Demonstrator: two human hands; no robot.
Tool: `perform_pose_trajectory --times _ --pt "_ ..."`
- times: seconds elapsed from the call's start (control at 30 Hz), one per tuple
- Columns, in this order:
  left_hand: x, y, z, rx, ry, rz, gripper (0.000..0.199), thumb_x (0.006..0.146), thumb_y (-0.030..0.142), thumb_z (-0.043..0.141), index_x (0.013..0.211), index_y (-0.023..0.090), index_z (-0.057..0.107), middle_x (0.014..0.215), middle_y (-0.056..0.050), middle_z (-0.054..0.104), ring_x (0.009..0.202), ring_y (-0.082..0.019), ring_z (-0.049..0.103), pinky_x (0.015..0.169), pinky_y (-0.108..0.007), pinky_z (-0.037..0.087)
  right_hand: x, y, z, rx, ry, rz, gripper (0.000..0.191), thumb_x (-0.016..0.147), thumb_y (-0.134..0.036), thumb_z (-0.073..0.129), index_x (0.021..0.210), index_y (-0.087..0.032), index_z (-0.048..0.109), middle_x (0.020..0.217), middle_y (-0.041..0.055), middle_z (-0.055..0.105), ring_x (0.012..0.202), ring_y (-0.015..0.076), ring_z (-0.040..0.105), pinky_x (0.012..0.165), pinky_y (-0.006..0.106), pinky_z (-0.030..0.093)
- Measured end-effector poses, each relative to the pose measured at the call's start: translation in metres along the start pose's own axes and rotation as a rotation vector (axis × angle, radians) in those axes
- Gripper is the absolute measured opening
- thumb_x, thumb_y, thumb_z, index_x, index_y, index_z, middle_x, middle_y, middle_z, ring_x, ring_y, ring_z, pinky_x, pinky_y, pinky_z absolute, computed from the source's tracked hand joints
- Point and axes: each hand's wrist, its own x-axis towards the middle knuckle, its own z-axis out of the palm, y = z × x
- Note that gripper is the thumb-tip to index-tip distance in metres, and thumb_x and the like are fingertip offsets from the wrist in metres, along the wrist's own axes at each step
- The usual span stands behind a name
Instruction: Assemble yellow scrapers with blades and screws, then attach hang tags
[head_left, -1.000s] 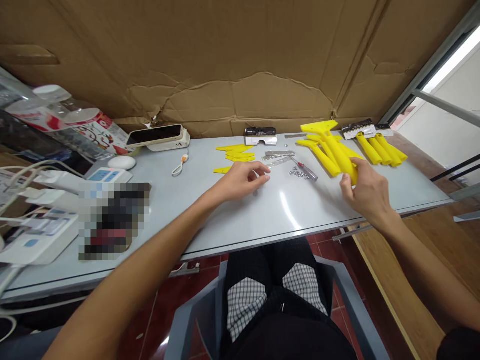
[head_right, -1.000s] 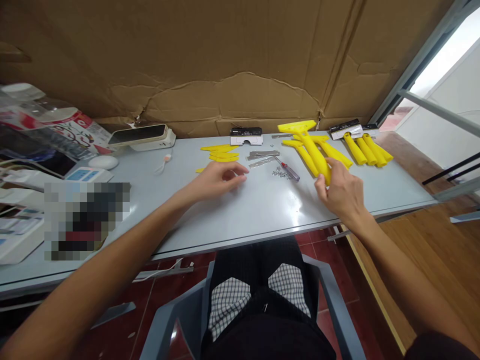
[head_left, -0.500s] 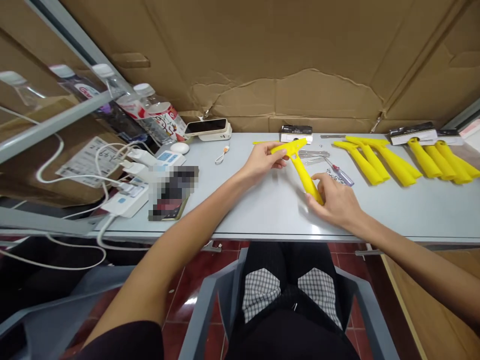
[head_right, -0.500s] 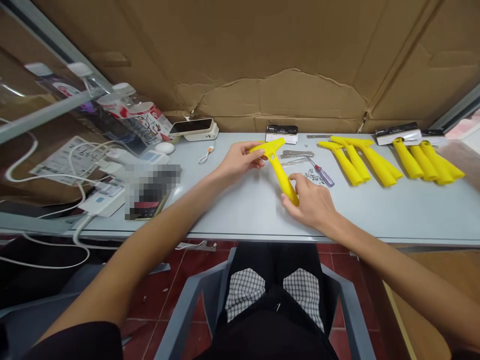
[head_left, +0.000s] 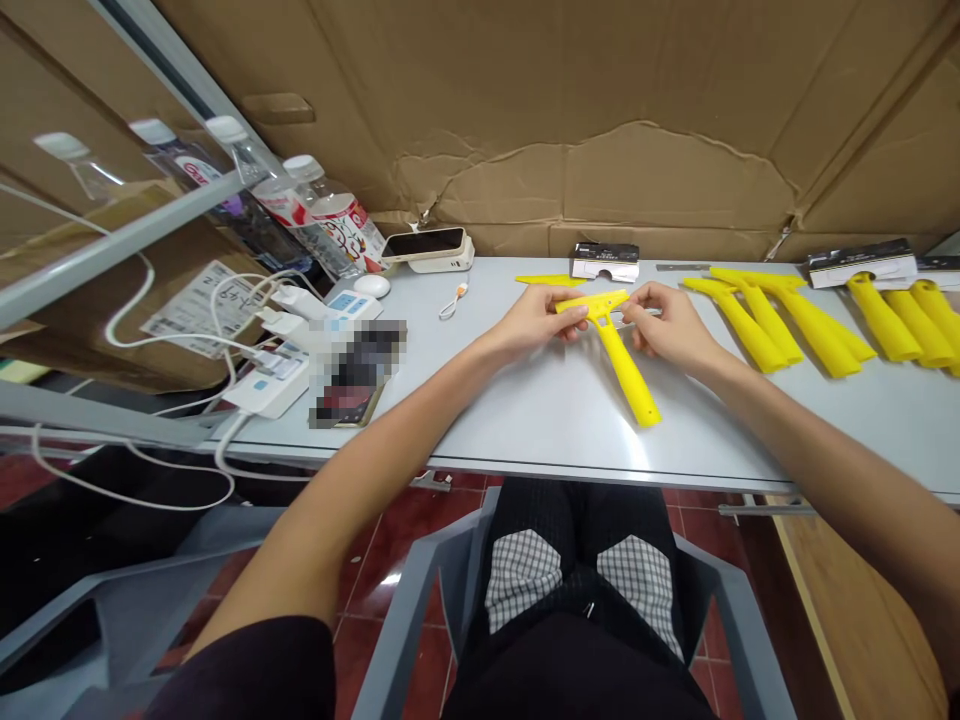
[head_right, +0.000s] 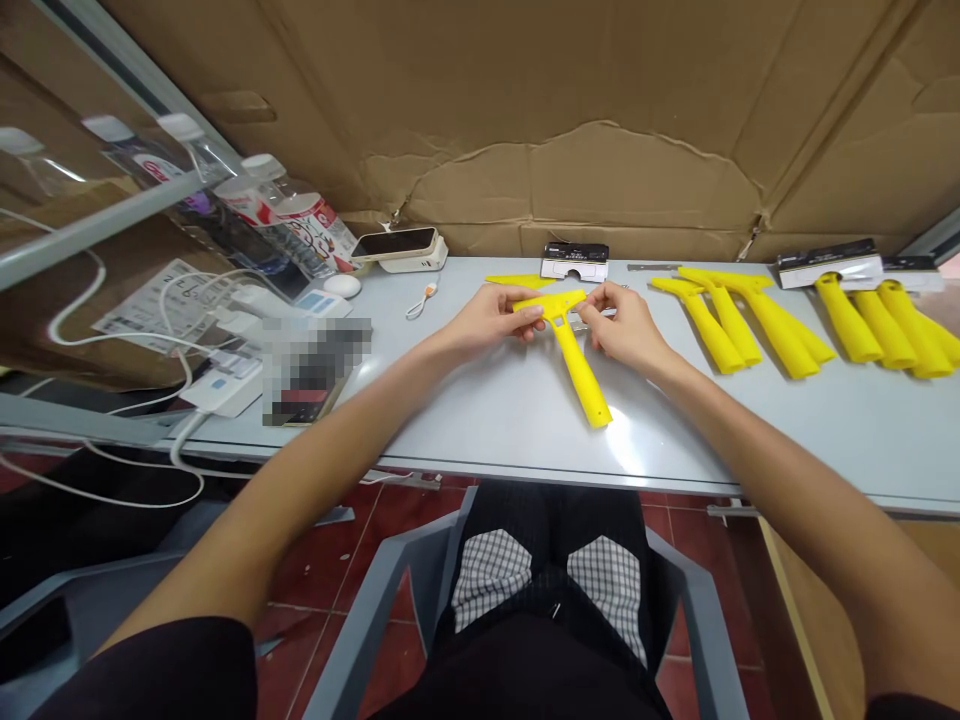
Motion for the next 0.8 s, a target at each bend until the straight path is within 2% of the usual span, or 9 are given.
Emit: perform_pose_trajectory --times 0.1,0.2,0.3,0.43,0.5,0.6,0.8 --pt "-0.001 0.0 0.0 0.061 -0.053 0.01 0.031 0.102 0.032 0.086 0.123 0.01 0.083 0.091 -0.009 0.081 0.068 -0.013 0.068 0.069 -0.029 0.058 -0.003 0.004 -0.001 0.03 0.017 0.006 0.027 0.093 -0.043 0.078 0.093 -0.029 0.055 0.091 0.006 0.071 0.053 0.0191 0.061 0.046 0.038 0.046" --pt "-0.003 -0.001 0.002 0.204 -0.121 0.047 0.033 0.107 0.036 0.079 0.127 0.01 0.083 0.086 -0.007 0.078 0.066 -0.014 0.066 0.066 -0.03 0.054 -0.006 0.006 -0.006 0.021 0.009 -0.007 0.028 0.092 -0.046 0.081 0.1 -0.029 0.06 0.088 0.0046 0.071 0.056 0.0198 0.064 0.047 0.037 0.049" --pt "-0.005 -0.002 0.005 0.507 -0.074 0.161 0.033 0.108 0.038 0.074 0.128 0.015 0.086 0.086 -0.005 0.079 0.068 -0.016 0.063 0.07 -0.033 0.05 -0.01 0.005 -0.013 -0.052 -0.026 0.008 0.027 0.093 -0.049 0.08 0.105 -0.027 0.069 0.078 0.0043 0.069 0.057 0.022 0.065 0.05 0.039 0.051" --pt "-0.007 -0.003 0.01 0.836 0.008 0.292 0.031 0.109 0.038 0.074 0.129 0.02 0.088 0.114 -0.01 0.088 0.091 -0.023 0.073 0.089 -0.039 0.052 -0.012 0.005 -0.022 -0.167 -0.031 -0.007 0.024 0.093 -0.049 0.079 0.1 -0.026 0.075 0.07 0.0044 0.071 0.058 0.0237 0.066 0.051 0.039 0.051" --pt "-0.008 -0.003 0.012 0.893 0.017 0.315 0.033 0.11 0.039 0.072 0.131 0.019 0.088 0.123 -0.012 0.087 0.105 -0.028 0.075 0.099 -0.043 0.053 -0.013 0.006 -0.025 -0.224 -0.019 -0.059 0.021 0.091 -0.046 0.078 0.098 -0.026 0.078 0.076 0.0068 0.076 0.064 0.0259 0.071 0.056 0.04 0.053" --pt "-0.008 -0.003 0.014 0.939 0.036 0.343 0.032 0.111 0.039 0.072 0.13 0.018 0.087 0.126 -0.014 0.086 0.119 -0.032 0.075 0.11 -0.048 0.052 -0.012 0.007 -0.026 -0.314 -0.009 -0.117 0.018 0.089 -0.041 0.076 0.097 -0.026 0.082 0.09 0.0091 0.084 0.075 0.0295 0.078 0.066 0.043 0.058" --pt "-0.005 -0.01 0.018 0.959 0.051 0.349 0.03 0.112 0.036 0.071 0.129 0.018 0.087 0.124 -0.015 0.087 0.121 -0.034 0.075 0.112 -0.05 0.052 -0.014 0.007 -0.025 -0.484 -0.022 -0.162 0.013 0.092 -0.037 0.073 0.093 -0.028 0.083 0.093 0.007 0.086 0.078 0.0326 0.082 0.087 0.051 0.06"
